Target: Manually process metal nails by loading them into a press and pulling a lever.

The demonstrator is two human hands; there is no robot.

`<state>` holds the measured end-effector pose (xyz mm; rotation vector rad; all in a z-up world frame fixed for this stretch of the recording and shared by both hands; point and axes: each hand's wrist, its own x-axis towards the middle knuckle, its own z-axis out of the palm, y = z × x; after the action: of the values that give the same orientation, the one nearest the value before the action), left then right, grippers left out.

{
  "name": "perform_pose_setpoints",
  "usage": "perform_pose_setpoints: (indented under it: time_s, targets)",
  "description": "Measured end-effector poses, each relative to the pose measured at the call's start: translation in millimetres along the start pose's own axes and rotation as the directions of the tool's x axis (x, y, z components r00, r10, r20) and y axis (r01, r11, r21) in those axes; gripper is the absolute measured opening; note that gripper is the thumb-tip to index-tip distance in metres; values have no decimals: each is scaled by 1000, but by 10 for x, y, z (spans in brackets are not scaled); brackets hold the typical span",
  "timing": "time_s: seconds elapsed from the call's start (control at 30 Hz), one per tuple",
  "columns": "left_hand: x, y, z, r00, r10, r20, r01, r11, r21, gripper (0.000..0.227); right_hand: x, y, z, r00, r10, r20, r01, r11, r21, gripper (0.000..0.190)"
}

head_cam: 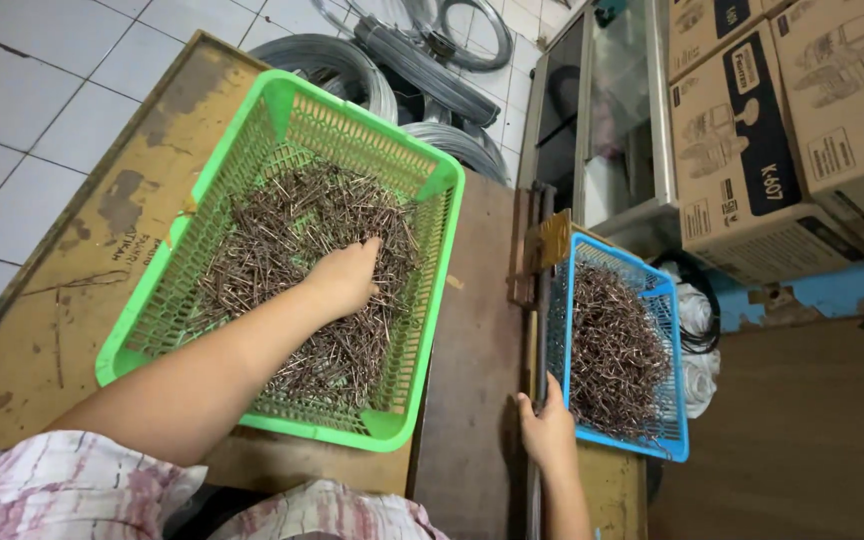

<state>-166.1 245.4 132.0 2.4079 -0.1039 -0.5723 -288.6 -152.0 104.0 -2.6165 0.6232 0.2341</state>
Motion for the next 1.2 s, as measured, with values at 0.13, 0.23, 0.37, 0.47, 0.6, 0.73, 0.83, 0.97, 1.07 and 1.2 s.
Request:
perform_pose_setpoints:
  time_s: [0.13, 0.23, 0.37, 0.47, 0.6, 0.73, 0.83, 0.97, 1.07, 1.2]
  targets:
    - [97, -76, 31, 1000, -7, -2, 7, 1000, 27, 61, 47, 56, 32, 1000, 5, -9, -5, 1000, 18, 64]
    - [220, -188, 106, 999, 39, -22, -39, 999, 10, 48, 115, 150, 76, 999, -41, -23, 41, 999, 5, 66]
    - [410, -328, 255, 992, 69, -107, -77, 995, -69, 28, 110, 130, 68, 999, -38, -10, 38, 999, 21, 60]
    - [438, -327, 241, 988, 74, -134, -91, 988, -126, 28, 133, 130, 71, 1000, -29, -7, 29, 999, 15, 58]
    - [289, -226, 75, 990, 60, -130, -90, 967, -238, 30, 156, 174, 94, 999, -30, -8, 30, 1000, 0, 57]
    - [96, -79, -126, 979, 116, -169, -164, 939, -303, 32, 32, -5, -4, 1000, -5, 0, 5, 1000, 11, 54]
    - [-111, 73, -333, 982, 97, -162, -145, 935, -325, 29, -74, -166, -91, 999, 27, 40, -28, 999, 37, 55]
    - [-270, 169, -475, 989, 80, -126, -131, 871, -474, 56, -56, -140, -73, 999, 19, 34, -20, 999, 43, 51]
    - [-253, 158, -446, 989, 108, -99, -142, 868, -476, 62, -18, -84, -45, 1000, 7, 21, -8, 999, 40, 51]
    - [189, -165, -87, 931, 293, -216, -345, 901, -263, 35, -13, -62, -35, 1000, -25, 11, 24, 999, 43, 48]
